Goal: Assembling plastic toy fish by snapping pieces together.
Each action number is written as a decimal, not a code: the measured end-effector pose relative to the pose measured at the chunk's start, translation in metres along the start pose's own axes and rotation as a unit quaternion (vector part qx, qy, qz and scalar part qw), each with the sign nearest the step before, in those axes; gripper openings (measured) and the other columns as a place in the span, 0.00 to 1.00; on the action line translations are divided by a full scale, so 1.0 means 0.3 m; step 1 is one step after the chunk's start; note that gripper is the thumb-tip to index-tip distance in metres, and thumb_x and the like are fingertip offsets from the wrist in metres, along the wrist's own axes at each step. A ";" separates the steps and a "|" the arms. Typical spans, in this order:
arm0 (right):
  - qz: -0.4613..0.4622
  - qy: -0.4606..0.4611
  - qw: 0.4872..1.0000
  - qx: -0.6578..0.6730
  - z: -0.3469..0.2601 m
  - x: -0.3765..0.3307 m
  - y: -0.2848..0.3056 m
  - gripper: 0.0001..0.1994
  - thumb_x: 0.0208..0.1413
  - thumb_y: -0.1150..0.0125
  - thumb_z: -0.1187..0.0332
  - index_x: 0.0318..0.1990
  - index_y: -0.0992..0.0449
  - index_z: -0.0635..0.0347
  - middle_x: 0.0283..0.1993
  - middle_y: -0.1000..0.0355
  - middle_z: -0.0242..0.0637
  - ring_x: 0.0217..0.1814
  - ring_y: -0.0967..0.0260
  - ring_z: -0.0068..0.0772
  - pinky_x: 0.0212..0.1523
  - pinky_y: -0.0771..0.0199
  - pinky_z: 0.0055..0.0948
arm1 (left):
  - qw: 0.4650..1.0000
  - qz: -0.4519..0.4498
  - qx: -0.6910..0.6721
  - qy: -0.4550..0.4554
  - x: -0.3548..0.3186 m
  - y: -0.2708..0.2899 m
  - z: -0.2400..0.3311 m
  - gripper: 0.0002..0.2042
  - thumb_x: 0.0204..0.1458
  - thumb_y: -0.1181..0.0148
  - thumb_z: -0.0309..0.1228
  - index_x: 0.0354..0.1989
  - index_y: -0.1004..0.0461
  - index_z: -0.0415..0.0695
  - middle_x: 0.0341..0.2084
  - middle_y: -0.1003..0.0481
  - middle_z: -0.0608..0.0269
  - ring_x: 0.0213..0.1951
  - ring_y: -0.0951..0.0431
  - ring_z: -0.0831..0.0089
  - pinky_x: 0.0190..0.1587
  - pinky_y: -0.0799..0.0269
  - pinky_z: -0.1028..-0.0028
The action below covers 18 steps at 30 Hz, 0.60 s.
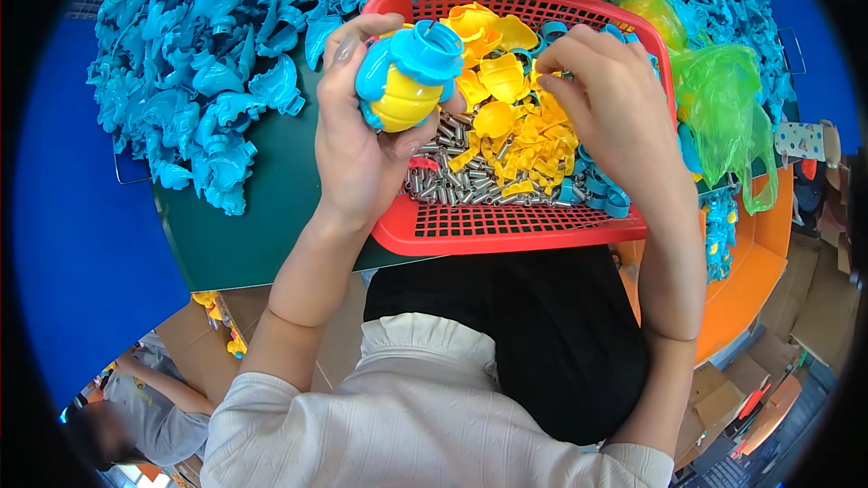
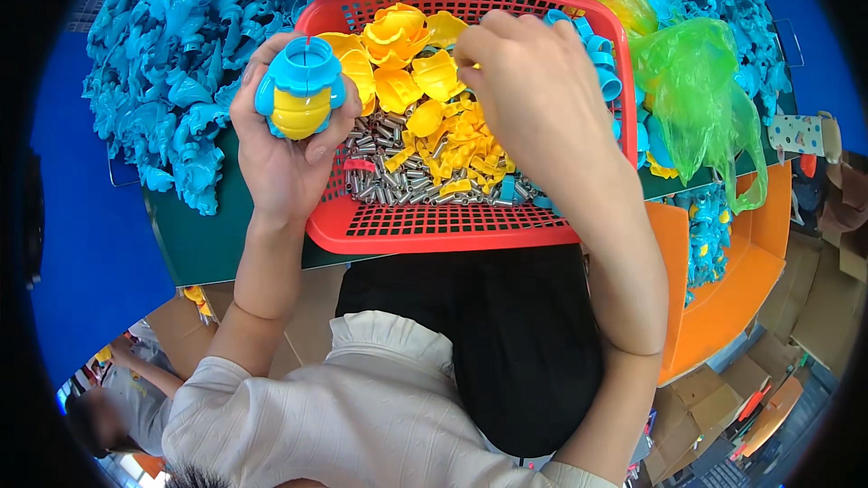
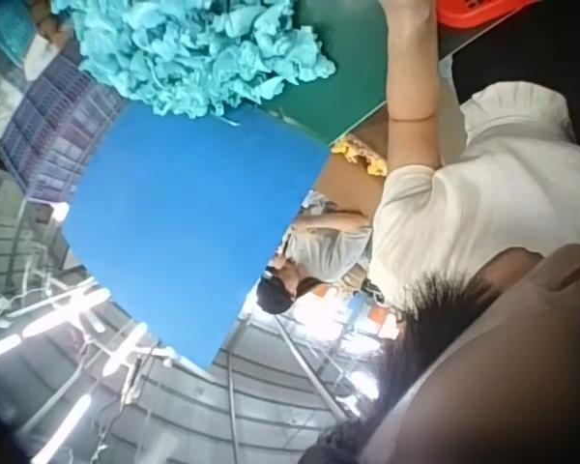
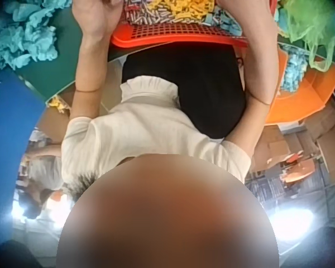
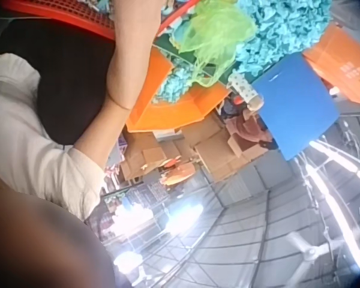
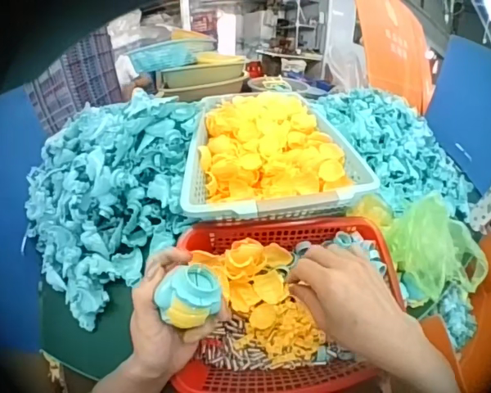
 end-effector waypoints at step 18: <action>0.131 -0.052 0.989 0.050 0.048 0.048 -0.030 0.06 0.46 0.42 0.78 0.33 0.27 0.64 0.29 0.30 0.34 0.28 0.31 0.27 0.30 0.31 0.24 | 0.983 -0.058 0.164 0.066 -0.026 -0.017 -0.020 0.15 0.59 0.61 0.44 0.46 0.40 0.47 0.29 0.33 0.63 0.25 0.28 0.81 0.19 0.41 0.87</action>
Point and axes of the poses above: each hand's wrist, its own x-axis towards the middle knuckle, its own y-axis out of the back of the hand, z = x × y, the point moved 4 cm from there along x, towards the middle knuckle
